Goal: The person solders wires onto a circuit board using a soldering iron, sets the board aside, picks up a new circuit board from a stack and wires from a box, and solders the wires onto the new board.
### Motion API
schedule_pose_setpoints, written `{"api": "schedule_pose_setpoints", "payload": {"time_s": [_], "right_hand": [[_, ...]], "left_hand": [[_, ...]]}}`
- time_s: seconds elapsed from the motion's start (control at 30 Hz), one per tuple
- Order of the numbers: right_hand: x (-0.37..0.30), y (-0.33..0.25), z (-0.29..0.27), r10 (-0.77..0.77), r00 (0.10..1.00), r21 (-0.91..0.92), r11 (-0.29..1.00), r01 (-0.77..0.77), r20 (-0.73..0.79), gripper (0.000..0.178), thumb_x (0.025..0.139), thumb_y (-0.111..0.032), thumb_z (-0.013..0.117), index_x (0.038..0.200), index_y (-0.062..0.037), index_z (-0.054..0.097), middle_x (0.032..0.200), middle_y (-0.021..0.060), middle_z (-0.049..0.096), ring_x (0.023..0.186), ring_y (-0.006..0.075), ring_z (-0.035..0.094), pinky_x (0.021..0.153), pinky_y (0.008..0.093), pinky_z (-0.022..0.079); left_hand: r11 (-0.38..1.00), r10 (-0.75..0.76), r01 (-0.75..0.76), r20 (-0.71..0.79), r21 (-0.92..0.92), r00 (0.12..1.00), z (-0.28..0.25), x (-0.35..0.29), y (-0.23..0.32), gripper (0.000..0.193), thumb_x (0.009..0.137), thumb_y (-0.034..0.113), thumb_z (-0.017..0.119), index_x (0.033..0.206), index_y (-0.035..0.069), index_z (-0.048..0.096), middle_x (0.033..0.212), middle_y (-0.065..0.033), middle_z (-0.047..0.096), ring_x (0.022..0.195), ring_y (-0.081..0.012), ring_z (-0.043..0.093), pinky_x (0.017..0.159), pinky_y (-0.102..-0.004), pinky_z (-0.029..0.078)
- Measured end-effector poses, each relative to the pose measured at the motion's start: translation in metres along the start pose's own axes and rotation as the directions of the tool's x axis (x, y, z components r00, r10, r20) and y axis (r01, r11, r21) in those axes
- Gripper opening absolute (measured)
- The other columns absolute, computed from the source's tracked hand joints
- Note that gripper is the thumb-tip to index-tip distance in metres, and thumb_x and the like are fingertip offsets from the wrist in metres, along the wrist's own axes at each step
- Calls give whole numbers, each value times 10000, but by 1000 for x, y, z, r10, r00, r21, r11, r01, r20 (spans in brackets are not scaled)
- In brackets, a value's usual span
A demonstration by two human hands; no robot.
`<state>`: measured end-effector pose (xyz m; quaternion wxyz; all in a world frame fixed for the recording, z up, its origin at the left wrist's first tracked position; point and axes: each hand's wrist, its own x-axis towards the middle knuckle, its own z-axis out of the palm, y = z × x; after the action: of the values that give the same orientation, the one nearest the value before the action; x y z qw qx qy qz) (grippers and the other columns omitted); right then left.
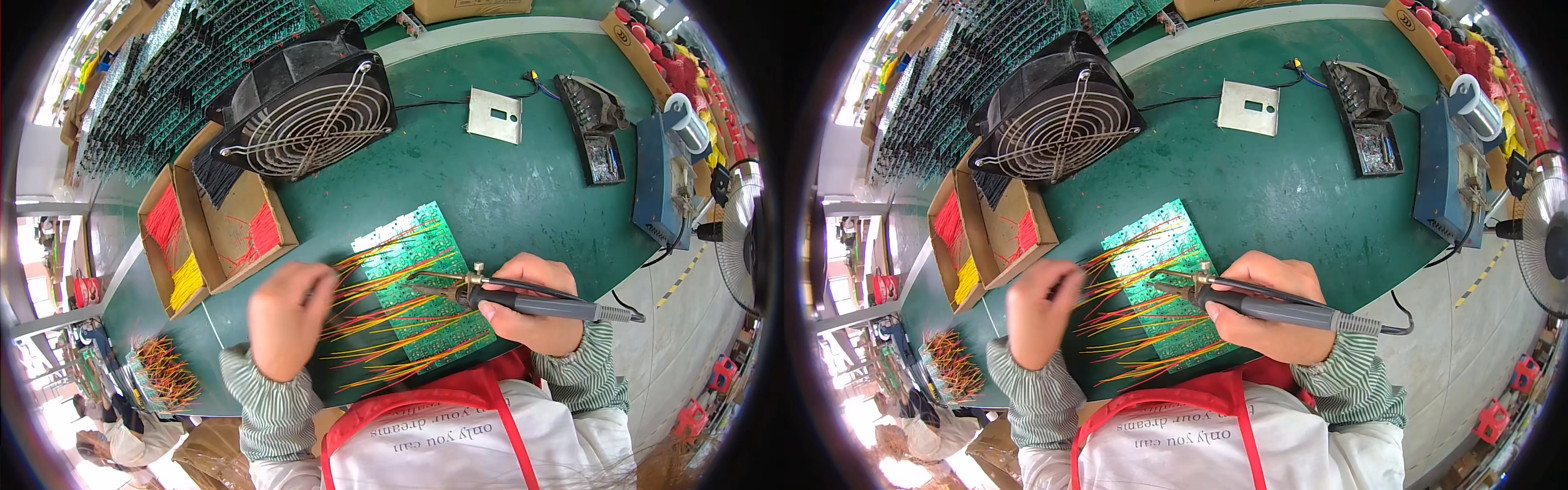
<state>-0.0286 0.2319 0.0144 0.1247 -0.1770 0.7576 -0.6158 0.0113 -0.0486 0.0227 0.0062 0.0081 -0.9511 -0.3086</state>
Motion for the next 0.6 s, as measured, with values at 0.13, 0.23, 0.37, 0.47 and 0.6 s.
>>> {"api": "schedule_pose_setpoints", "payload": {"time_s": [0.13,0.23,0.37,0.47,0.6], "right_hand": [[-4,2,-5,2,1000,-18,1000,-2,1,156,721,-53,714,806,-10,590,645,40,628,548,78,590,495,227,454],[-3,1,-6,20,1000,4,1000,-20,-15,160,723,-58,716,810,-12,589,651,39,631,558,75,594,502,228,459],[-3,-1,-6,50,998,17,999,-49,-32,161,716,-57,713,807,-11,589,666,34,624,576,69,575,518,225,445],[-3,2,-7,53,998,27,998,-52,-33,163,715,-58,713,811,-10,590,671,37,626,577,72,576,519,226,446],[-2,9,-6,21,999,20,1000,-20,-30,173,716,-61,720,820,-9,592,664,48,638,563,80,596,508,230,464]], "left_hand": [[992,-92,103,-132,76,987,-5,1,20,104,790,92,662,858,16,643,789,-132,642,680,-288,623,614,-354,495],[995,73,-70,55,-69,996,16,1,24,114,787,97,660,862,14,633,795,-130,631,718,-312,616,651,-365,496],[991,78,-59,161,-118,984,32,8,23,118,786,97,658,851,4,624,773,-131,599,711,-312,597,643,-374,483],[987,104,-84,145,-138,984,39,10,20,123,773,77,670,840,-13,621,750,-121,582,648,-265,573,591,-341,461],[985,102,-77,163,-152,981,42,13,19,126,760,59,684,828,-27,623,735,-112,572,603,-221,554,550,-308,444]]}}
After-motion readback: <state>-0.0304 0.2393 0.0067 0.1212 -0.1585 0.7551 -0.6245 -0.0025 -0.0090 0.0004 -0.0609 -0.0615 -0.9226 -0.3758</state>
